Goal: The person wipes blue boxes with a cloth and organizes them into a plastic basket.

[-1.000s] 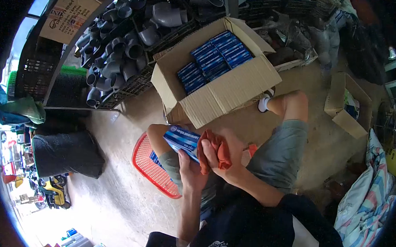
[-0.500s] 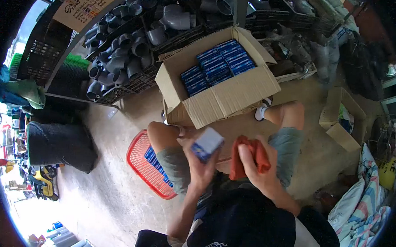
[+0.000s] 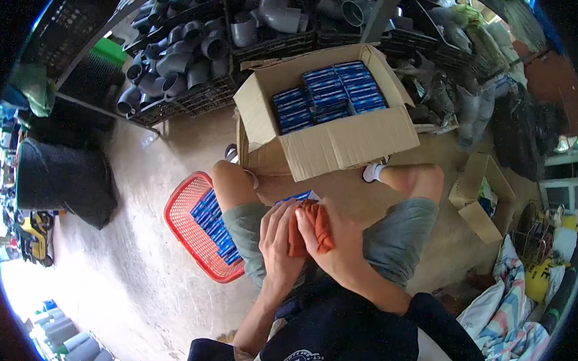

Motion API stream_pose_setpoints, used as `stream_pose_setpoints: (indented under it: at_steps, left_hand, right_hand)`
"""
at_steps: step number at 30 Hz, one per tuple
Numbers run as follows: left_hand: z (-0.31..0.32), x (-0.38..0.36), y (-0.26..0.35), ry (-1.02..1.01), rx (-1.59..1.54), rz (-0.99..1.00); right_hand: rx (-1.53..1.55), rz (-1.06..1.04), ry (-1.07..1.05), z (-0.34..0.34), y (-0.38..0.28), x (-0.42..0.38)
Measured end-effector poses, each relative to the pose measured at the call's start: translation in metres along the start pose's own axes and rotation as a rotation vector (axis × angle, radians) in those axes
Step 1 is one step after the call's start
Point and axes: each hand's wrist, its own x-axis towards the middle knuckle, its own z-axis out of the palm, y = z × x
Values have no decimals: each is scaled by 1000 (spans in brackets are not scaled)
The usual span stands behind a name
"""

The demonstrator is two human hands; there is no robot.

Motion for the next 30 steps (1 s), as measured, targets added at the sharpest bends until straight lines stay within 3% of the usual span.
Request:
stream_pose_setpoints:
  at_steps: [6,7,10,11,14,15,18,19,22,23,26,27,30]
  left_hand:
    - [-33,-2,-15,-124,-83,9]
    - [-43,1,-21,-236,-106,53]
    - [-53,-29,-43,-315,-873,-466]
    - [-52,-33,-56,-357,-983,-388]
    - [-38,-39,-55,-209,-1130,-519]
    - [-38,-42,-51,-268,-1135,-615]
    - [-42,-51,-32,-169,-1689,-1017]
    - [-41,-52,-30,-227,-1669,-1062]
    - [-41,-40,-21,-265,-1472,-1149]
    - [-43,-46,-13,-184,-1370,-1147]
    - [-27,-51,-13,-24,-1099,-595]
    - [-33,-40,-1,-53,-917,-522]
    - [-35,-30,0,31,-849,-414]
  right_hand:
    - [166,178,-158,2,10,26]
    - [358,181,-187,9,20,26]
    - [761,603,-715,-26,7,30]
    - [808,737,-841,-34,5,30]
    - [934,643,-644,-25,-6,13]
    - [931,547,-481,-9,-2,2]
    - [630,153,-414,-3,-7,-8]
    - [481,16,-422,-1,-11,-11]
    - [307,-122,-164,16,-20,-25]
    - [277,-102,-161,18,-19,-27]
    - [917,487,-216,50,3,-22]
    - [1328,588,-142,51,-7,-12]
    - [1003,499,-132,35,-23,-25]
